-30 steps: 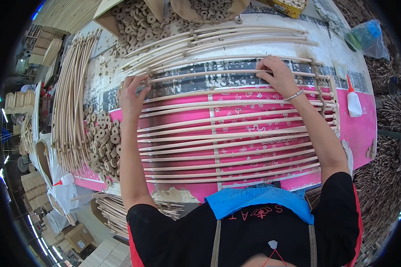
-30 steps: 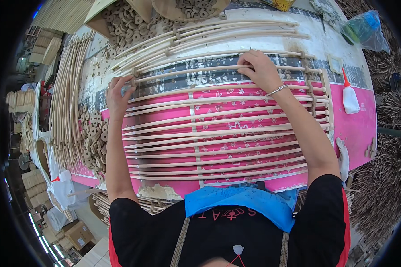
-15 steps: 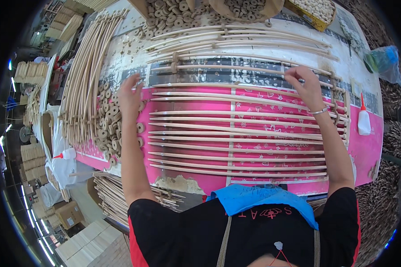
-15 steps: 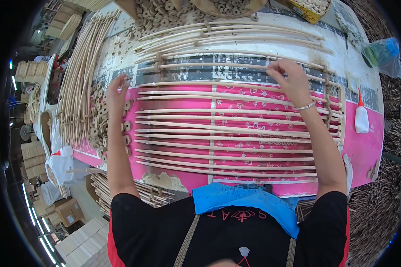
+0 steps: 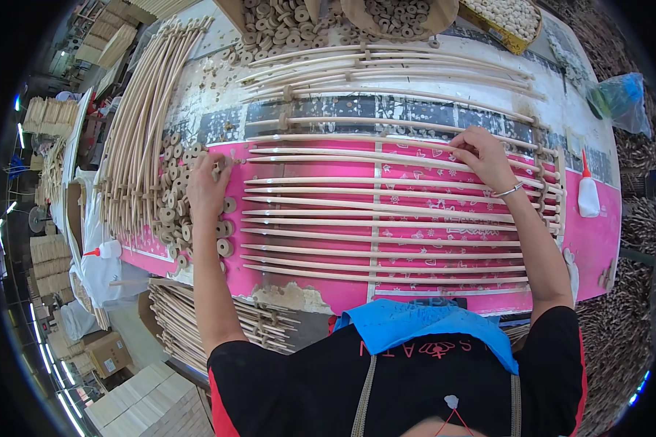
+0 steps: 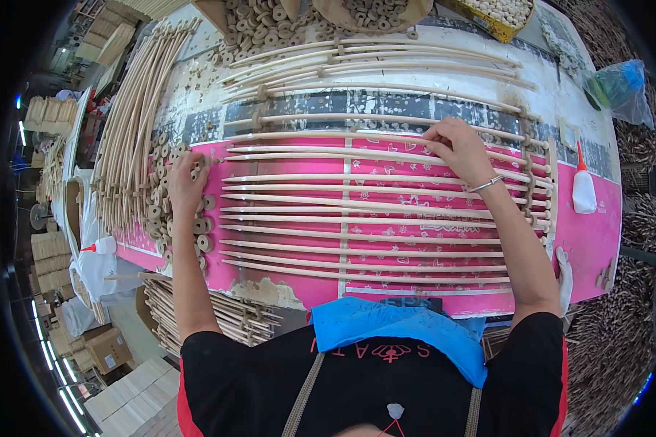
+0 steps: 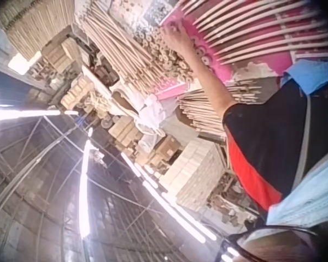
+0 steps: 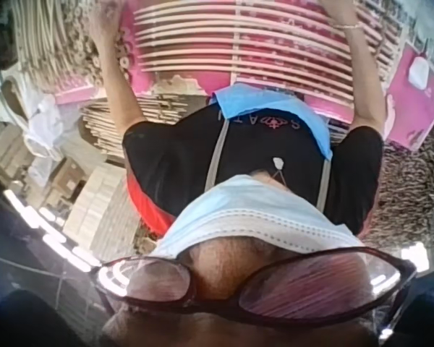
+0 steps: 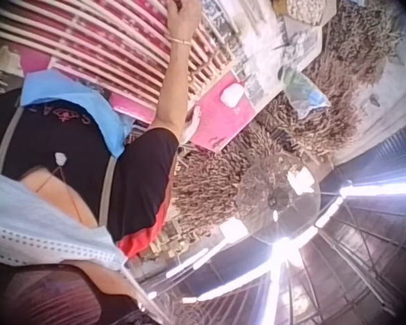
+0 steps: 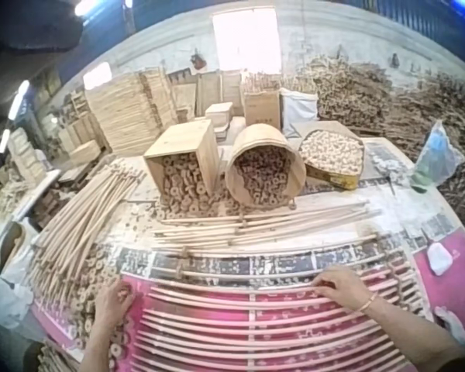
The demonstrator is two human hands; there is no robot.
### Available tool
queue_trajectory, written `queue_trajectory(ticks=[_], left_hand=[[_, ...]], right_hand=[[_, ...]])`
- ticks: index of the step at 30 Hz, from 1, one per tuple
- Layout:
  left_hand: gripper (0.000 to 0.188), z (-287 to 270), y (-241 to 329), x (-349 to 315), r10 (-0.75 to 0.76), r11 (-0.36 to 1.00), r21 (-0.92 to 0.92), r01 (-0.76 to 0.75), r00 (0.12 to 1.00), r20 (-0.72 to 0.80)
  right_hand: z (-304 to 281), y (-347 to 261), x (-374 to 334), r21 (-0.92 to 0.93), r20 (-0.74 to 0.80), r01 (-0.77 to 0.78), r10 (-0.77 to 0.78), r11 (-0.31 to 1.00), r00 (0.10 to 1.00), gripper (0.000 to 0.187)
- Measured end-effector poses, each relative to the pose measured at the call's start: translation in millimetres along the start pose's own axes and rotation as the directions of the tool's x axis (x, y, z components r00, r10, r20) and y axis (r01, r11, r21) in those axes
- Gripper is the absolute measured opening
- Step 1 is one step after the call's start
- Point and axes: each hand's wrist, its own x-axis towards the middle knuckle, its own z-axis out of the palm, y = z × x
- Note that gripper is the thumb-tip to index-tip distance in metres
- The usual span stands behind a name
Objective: Assembling a wooden rack by gluing wooden dowels into circular wooden connectors.
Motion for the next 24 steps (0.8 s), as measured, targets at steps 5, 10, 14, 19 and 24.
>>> queue_trajectory(ticks=[5,10,14,19,24], left_hand=[[0.032,6.4,16.9,14.7,-0.361,0.64,-0.682,0.354,0.922,0.14],[0.027,17.0,17.9,18.8,-0.333,0.125,-0.91,0.394,0.881,0.336],[0.029,18.1,9.6,20.8,-0.274,0.053,-0.919,0.39,0.891,0.363],[0.03,17.3,20.5,21.8,-0.233,-0.061,-0.921,0.386,0.891,0.389],[0.03,18.1,22.8,22.1,-0.22,0.013,-0.916,0.401,0.895,0.389]], right_hand=[[-3.1,-1.9,-4.8,0.145,-0.005,-0.048,0.049,0.988,0.999,0.012],[-3.6,-6.0,-3.3,0.236,-0.021,-0.008,0.014,0.972,1.0,0.011],[-4.2,-3.7,-2.1,0.275,-0.012,-0.005,0.009,0.961,1.0,0.01],[-9.7,-4.7,-4.1,0.233,-0.027,0.002,0.005,0.972,1.0,0.01],[-7.0,-2.1,-2.4,0.193,-0.03,0.004,0.002,0.981,1.0,0.011]])
